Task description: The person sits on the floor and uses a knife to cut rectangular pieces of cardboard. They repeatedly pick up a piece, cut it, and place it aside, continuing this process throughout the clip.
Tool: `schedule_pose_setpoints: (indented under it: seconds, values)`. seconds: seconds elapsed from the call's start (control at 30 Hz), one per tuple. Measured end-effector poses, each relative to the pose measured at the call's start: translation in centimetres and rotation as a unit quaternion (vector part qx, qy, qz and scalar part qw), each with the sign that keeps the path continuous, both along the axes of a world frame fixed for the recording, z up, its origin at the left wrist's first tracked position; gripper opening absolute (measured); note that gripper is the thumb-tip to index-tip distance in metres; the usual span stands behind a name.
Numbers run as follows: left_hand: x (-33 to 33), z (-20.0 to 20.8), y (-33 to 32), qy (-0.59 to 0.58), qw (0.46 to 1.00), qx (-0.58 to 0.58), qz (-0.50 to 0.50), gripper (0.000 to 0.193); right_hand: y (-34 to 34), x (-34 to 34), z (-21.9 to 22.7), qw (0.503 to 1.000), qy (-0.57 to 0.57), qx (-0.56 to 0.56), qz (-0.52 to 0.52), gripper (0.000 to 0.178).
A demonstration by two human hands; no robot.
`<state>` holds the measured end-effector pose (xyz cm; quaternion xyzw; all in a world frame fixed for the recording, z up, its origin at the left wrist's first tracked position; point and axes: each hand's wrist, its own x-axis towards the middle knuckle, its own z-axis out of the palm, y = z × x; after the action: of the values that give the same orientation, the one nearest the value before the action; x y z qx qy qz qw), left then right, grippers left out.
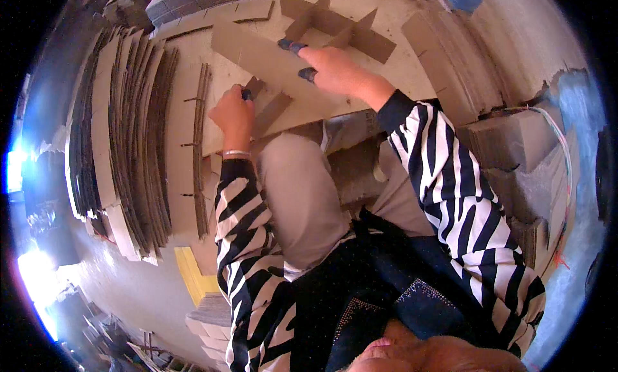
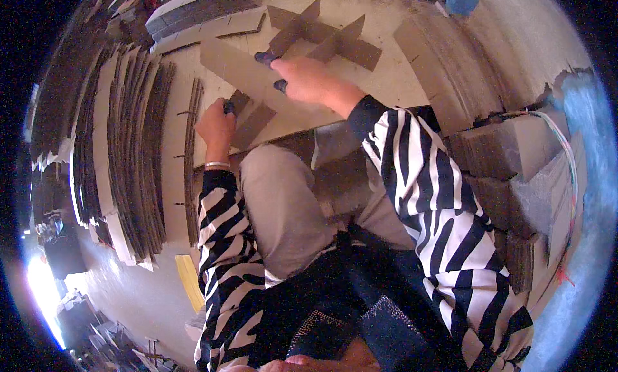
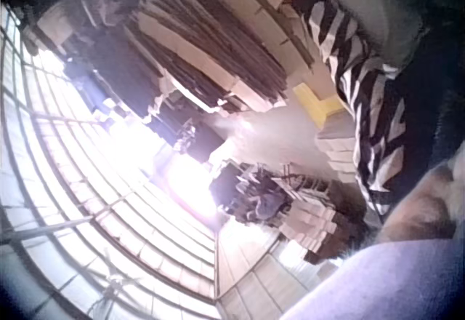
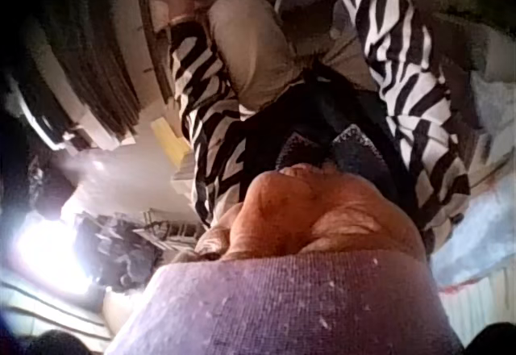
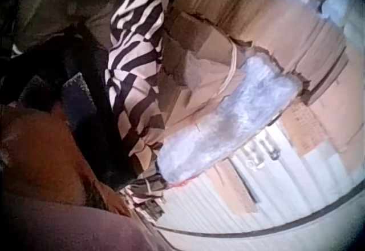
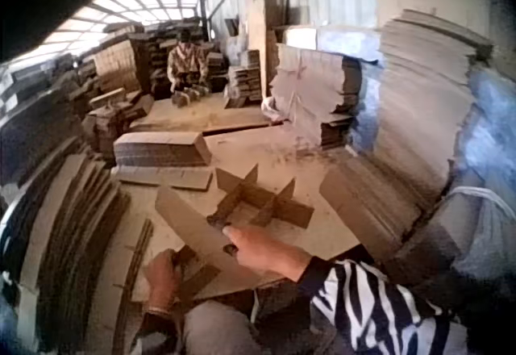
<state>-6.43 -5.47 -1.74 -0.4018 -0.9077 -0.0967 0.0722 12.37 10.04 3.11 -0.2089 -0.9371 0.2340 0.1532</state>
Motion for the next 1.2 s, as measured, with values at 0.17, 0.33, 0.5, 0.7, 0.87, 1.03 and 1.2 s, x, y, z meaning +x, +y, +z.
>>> schedule_pose_setpoints:
  seconds: [0.17,0.33,0.5,0.7,0.87,1.03,1.2]
  values:
    - [-1.2,-0.5,0.9,0.034,0.999,-0.004,-0.019,0.014,-0.5,1.5,1.9,0.997,-0.066,0.049,0.01,0.033]
    - [0.7,1.4,0.5,0.127,0.964,0.199,-0.122,0.02,-1.8,-0.3,0.9,0.991,-0.085,0.085,0.059,0.035]
    - [3.7,-0.1,-0.3,-0.128,0.976,0.029,-0.171,0.025,-3.4,1.1,-1.3,0.988,-0.121,0.084,0.054,0.037]
    - [4.7,0.1,-0.6,-0.105,0.972,-0.002,-0.209,0.025,-4.1,2.2,-5.6,0.992,-0.06,0.101,0.036,0.034]
    - [4.3,2.2,-1.1,-0.095,0.971,0.095,-0.2,0.032,-4.7,2.7,-4.2,0.996,-0.061,0.069,0.02,0.033]
    - [1.6,0.5,2.5,-0.024,0.989,0.075,-0.126,0.046,-3.4,4.9,-4.6,0.989,-0.13,0.064,0.01,0.033]
    - [-4.0,-0.3,-0.9,-0.261,0.942,0.167,-0.126,0.039,-4.5,3.8,-4.7,0.995,-0.078,0.059,0.034,0.039]
